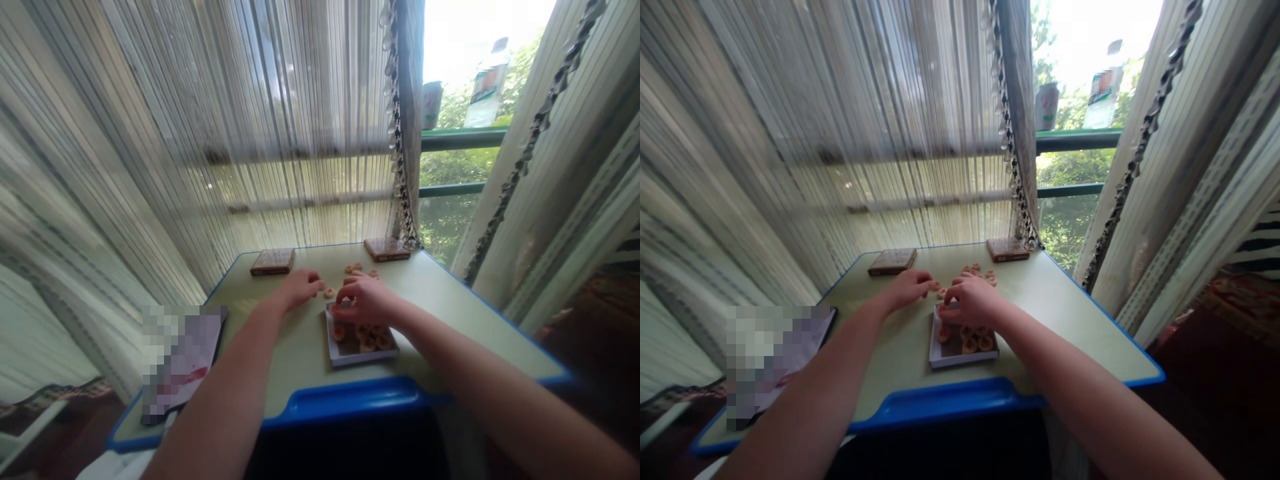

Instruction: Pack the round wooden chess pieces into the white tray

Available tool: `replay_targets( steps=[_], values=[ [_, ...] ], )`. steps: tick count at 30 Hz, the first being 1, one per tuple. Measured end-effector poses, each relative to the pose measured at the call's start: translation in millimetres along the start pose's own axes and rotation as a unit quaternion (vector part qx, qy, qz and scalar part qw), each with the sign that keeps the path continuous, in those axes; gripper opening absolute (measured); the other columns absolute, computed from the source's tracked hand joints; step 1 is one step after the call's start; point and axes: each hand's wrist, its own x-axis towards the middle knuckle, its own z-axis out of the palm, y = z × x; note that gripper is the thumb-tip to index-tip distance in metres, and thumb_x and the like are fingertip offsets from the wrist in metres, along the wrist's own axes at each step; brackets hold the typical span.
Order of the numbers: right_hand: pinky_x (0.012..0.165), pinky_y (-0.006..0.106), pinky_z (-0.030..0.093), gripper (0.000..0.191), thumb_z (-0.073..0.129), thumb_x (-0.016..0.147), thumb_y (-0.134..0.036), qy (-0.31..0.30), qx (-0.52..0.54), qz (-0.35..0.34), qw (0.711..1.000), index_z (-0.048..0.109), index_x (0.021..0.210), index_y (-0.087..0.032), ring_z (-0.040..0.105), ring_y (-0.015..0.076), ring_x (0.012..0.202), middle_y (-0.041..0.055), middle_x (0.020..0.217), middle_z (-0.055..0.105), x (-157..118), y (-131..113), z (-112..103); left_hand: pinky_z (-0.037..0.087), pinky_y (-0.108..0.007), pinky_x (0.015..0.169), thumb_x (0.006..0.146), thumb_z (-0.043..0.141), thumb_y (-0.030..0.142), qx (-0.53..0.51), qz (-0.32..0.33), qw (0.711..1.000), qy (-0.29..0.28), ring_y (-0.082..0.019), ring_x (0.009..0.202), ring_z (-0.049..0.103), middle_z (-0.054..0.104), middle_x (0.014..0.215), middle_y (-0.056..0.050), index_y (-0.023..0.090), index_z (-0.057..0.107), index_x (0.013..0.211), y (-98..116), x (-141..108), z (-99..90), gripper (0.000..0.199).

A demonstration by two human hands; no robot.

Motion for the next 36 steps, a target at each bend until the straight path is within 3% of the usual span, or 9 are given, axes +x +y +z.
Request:
replay_targets(
  steps=[4,9,16,22,36],
  values=[
    [0.064,0.027,0.033,0.022,0.063,0.071,-0.043,-0.028,-0.032,0.006,0.999,0.071,0.072,-0.023,0.049,0.0178,0.077,0.0035,0.070,0.061,-1.5,-3.2,2.3,0.032,-0.023,0.048,0.066,0.056,0.047,-0.057,0.002,0.994,-0.093,-0.011,0.051,0.046,0.055,0.053,0.001,0.013,0.063,0.067,4.7,-7.2,-4.1,0.034],
    [0.065,0.028,0.033,0.026,0.059,0.073,-0.048,-0.054,-0.040,-0.001,0.998,0.073,0.078,-0.026,0.047,0.0188,0.077,0.0037,0.071,0.062,-1.9,-5.1,1.1,0.034,-0.023,0.052,0.065,0.055,0.036,-0.057,0.025,0.988,-0.140,-0.012,0.054,0.050,0.060,0.057,0.000,0.014,0.064,0.066,5.7,-7.2,-1.5,0.024],
    [0.065,0.028,0.033,0.027,0.057,0.074,-0.047,-0.047,-0.075,0.025,0.996,0.072,0.073,-0.025,0.047,0.0186,0.074,0.0044,0.069,0.062,2.3,-8.4,7.4,0.037,-0.023,0.054,0.065,0.052,0.031,-0.073,0.028,0.984,-0.159,-0.013,0.058,0.053,0.064,0.062,-0.002,0.013,0.064,0.066,4.6,-5.6,-2.4,0.022],
    [0.062,0.027,0.031,0.031,0.054,0.075,-0.048,-0.064,-0.093,0.024,0.993,0.071,0.069,-0.022,0.048,0.0181,0.072,0.0042,0.066,0.062,3.2,-9.1,8.9,0.033,-0.020,0.046,0.065,0.056,0.031,-0.082,-0.005,0.977,-0.198,-0.012,0.053,0.052,0.065,0.062,-0.003,0.012,0.065,0.074,3.1,-5.3,-2.8,0.023],
    [0.059,0.029,0.029,0.030,0.057,0.074,-0.048,-0.057,-0.103,0.040,0.992,0.070,0.067,-0.022,0.046,0.0190,0.073,0.0048,0.067,0.063,3.0,-12.5,7.0,0.036,-0.020,0.042,0.067,0.056,0.030,-0.096,-0.044,0.971,-0.216,-0.011,0.045,0.050,0.063,0.055,-0.003,0.012,0.065,0.073,10.6,-10.2,-4.0,0.021]
  ],
)
